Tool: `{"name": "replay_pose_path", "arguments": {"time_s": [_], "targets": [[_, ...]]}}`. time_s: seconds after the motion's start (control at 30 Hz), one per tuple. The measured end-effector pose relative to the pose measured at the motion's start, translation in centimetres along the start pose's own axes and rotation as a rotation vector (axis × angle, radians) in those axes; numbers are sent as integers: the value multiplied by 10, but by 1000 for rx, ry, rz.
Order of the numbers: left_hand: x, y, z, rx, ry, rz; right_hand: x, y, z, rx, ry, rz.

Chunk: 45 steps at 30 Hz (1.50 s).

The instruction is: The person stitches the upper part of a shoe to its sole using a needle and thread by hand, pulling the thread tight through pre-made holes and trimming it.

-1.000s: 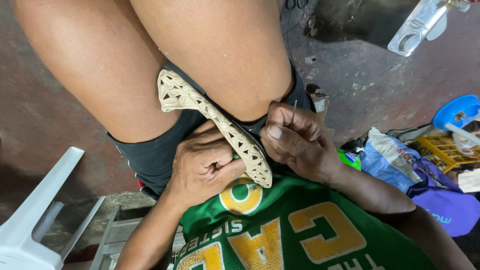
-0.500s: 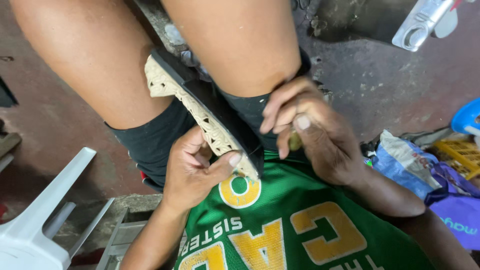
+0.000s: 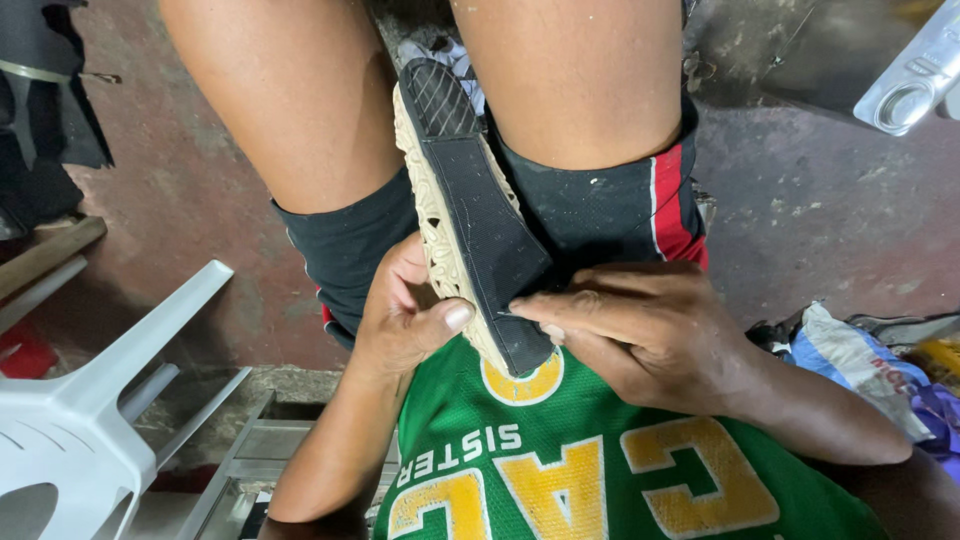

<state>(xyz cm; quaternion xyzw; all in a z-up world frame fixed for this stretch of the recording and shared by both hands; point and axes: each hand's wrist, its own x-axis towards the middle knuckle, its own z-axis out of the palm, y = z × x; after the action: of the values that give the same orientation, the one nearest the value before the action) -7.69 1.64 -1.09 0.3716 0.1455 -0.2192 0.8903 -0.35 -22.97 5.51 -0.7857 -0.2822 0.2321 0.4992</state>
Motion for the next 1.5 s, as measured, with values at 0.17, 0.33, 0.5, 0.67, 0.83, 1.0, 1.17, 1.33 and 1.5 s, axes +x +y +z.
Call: {"name": "replay_pose_path", "arguments": {"time_s": [0.17,0.33,0.5,0.67,0.83,1.0,1.17,1.33,1.5], "targets": [[-2,-3,-2,39,-10,4,4,-1,0,11,-33,58],[-2,-3,-3,72,-30,-1,4,-2,-1,0,-36,68],[5,-1,2,142,-2,-42,0,3,-4,-65,-122,157],[12,5,7,411,-44,35,2,21,-10,-173,-102,17],[19,13,6,541,-34,4,12,31,-21,-114,-215,89],[31,20,8,605,-49,30,24,31,-31,-159,-227,28],[36,27,7,601,-67,37,42,23,-35,-175,-259,15],[40,25,8,618,-48,40,54,11,-37,-228,-260,17],[47,23,11,587,-37,13,56,7,-31,-241,-291,46]]}}
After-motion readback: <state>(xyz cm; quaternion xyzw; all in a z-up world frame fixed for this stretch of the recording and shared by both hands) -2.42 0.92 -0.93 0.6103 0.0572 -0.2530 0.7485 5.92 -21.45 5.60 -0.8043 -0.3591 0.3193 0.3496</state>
